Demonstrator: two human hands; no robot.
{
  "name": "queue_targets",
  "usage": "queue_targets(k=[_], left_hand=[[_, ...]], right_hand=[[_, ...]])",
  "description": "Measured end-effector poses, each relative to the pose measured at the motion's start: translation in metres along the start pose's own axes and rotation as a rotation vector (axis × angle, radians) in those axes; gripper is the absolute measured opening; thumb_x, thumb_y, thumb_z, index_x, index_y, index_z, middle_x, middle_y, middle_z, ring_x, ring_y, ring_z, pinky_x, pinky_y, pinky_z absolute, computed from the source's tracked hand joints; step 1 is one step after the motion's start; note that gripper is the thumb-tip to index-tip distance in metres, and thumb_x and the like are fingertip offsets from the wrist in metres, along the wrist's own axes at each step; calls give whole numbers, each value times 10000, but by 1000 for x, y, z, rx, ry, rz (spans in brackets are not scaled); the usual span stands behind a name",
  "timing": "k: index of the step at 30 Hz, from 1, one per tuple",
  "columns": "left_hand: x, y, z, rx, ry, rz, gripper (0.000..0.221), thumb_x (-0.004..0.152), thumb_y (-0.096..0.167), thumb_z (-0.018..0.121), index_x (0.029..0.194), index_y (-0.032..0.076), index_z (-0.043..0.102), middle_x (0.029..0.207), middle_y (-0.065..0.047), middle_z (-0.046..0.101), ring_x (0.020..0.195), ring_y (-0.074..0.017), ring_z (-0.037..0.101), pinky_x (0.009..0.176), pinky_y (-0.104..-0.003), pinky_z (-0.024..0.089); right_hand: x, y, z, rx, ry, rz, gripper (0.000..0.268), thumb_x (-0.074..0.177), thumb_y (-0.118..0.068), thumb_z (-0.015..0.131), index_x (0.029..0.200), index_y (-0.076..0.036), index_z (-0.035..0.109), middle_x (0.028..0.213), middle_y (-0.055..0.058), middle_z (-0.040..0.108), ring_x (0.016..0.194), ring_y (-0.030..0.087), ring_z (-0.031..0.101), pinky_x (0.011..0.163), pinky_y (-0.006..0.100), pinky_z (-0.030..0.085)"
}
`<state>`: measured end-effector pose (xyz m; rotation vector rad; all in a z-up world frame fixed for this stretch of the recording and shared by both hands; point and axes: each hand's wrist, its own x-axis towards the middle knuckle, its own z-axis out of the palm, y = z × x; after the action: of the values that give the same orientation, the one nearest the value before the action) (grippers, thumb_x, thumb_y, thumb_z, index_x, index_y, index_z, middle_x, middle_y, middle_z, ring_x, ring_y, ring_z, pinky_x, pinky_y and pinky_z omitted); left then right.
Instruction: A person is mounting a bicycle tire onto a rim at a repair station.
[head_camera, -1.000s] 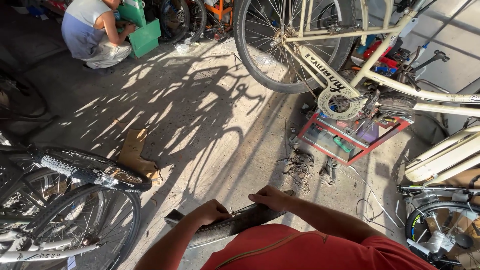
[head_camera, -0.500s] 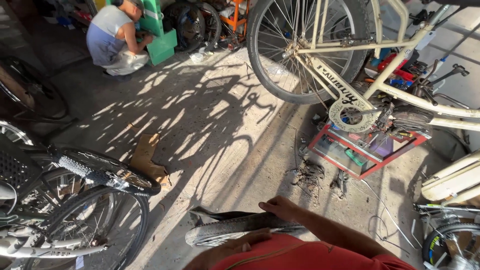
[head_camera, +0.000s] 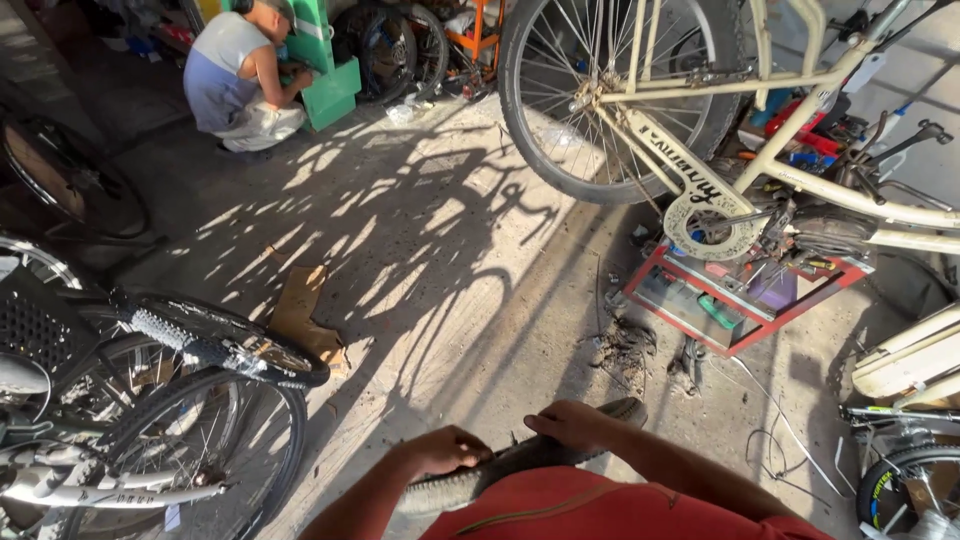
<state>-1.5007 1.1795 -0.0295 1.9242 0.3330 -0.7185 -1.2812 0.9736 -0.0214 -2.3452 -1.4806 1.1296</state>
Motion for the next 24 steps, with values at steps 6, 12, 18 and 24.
queue_targets(k=[6, 12, 18, 24], left_hand=[[99, -77, 32, -477, -56, -24, 375, 820, 416, 850, 1121, 193, 837, 1339, -8, 771, 1433, -281, 569, 1256, -532, 292], [25, -11, 21, -362, -40, -52, 965, 732, 909, 430, 1216, 137, 749, 1711, -137, 355, 1606, -329, 263, 1262, -580, 106], [29, -15, 32, -284, -72, 249, 457, 978, 559, 714, 877, 116, 756, 712, 57, 561, 684, -103, 450, 665, -302, 315], [-9, 32, 19, -278, -117, 34, 663, 905, 674, 603, 1277, 136, 709, 1364, -58, 697, 1308, -236, 605, 1112, -429, 436]], right_hand=[[-16, -6, 3, 156, 7, 74, 623, 1080, -615, 504, 687, -131, 511, 631, -18, 472, 595, 131, 427, 609, 366, 374], [-13, 11, 0, 325, -46, 201, 665, 1037, -685, 550, 643, -152, 489, 595, -48, 430, 546, 107, 378, 600, 329, 322], [-9, 4, -7, 410, -373, 178, 662, 1015, -754, 420, 840, -182, 703, 767, -53, 671, 681, 95, 571, 802, 294, 449], [-8, -25, -30, 222, -495, 59, 829, 990, -781, 267, 1114, -141, 780, 1160, 16, 764, 1076, 179, 671, 1073, 380, 431]])
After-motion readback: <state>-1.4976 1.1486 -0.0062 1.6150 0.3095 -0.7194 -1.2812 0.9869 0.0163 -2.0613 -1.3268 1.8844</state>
